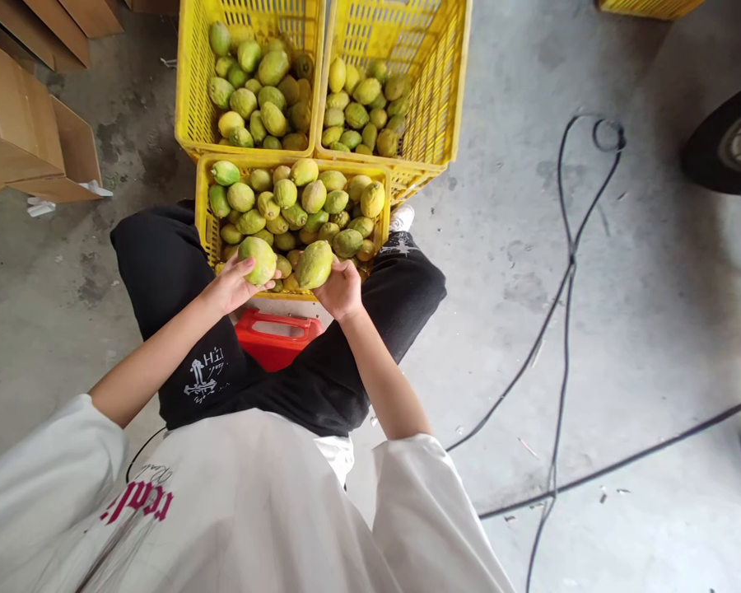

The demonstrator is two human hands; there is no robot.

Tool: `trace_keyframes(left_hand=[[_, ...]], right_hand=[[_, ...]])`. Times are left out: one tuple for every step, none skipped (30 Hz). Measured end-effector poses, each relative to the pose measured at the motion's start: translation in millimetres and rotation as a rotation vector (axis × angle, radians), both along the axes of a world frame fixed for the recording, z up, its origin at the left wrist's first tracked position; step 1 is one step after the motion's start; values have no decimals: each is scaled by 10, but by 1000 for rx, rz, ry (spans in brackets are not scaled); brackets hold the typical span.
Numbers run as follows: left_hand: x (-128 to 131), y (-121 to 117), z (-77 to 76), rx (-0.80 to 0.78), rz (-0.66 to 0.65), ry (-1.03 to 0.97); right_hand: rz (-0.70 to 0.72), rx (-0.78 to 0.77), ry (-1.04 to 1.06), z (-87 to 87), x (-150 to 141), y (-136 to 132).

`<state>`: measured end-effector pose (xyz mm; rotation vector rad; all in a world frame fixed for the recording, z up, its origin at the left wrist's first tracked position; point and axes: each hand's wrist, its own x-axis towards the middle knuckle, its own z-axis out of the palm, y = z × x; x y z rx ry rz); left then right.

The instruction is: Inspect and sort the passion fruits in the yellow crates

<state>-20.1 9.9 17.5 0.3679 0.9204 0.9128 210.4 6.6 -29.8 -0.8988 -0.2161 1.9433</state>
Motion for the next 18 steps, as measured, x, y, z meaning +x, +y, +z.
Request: trace_keyframes(left_hand=[[7,0,19,3,5,-5],[14,1,40,6,10,-12],[21,2,63,9,16,-18],[27,4,84,11,21,-24],[32,6,104,11,26,-27],[35,9,119,7,31,-25],[38,13,129,0,37,-18],[39,17,132,-12,43,-4],[39,22,129,-25,53,13],[36,28,118,-39,68,29],[32,35,102,-53,88,39],[27,41,82,-70,109,40],[20,47,61,-91,129,33],[15,52,40,-112,147,19],[11,55,24,-132,164,4],[11,58,15,-146,179,-9],[14,58,15,-152,193,-17],[22,58,24,-150,207,-19]], right_hand=[[-3,8,7,-5,4,1],[-2,11,11,-13,8,1],[2,7,10,-25,12,0],[5,-1,4,-37,15,-1],[5,-12,-9,-50,17,-3],[0,-23,-26,-62,17,-6],[-10,-34,-45,-71,17,-8],[-20,-41,-64,-78,16,-11],[-26,-45,-78,-81,13,-14],[-25,-45,-86,-82,10,-17],[-18,-43,-87,-80,7,-20],[-7,-38,-84,-76,4,-23],[6,-33,-76,-71,2,-26],[19,-29,-66,-66,2,-28],[31,-25,-53,-63,3,-30],[41,-22,-37,-61,4,-32],[48,-17,-17,-61,6,-33],[51,-11,4,-63,7,-33]])
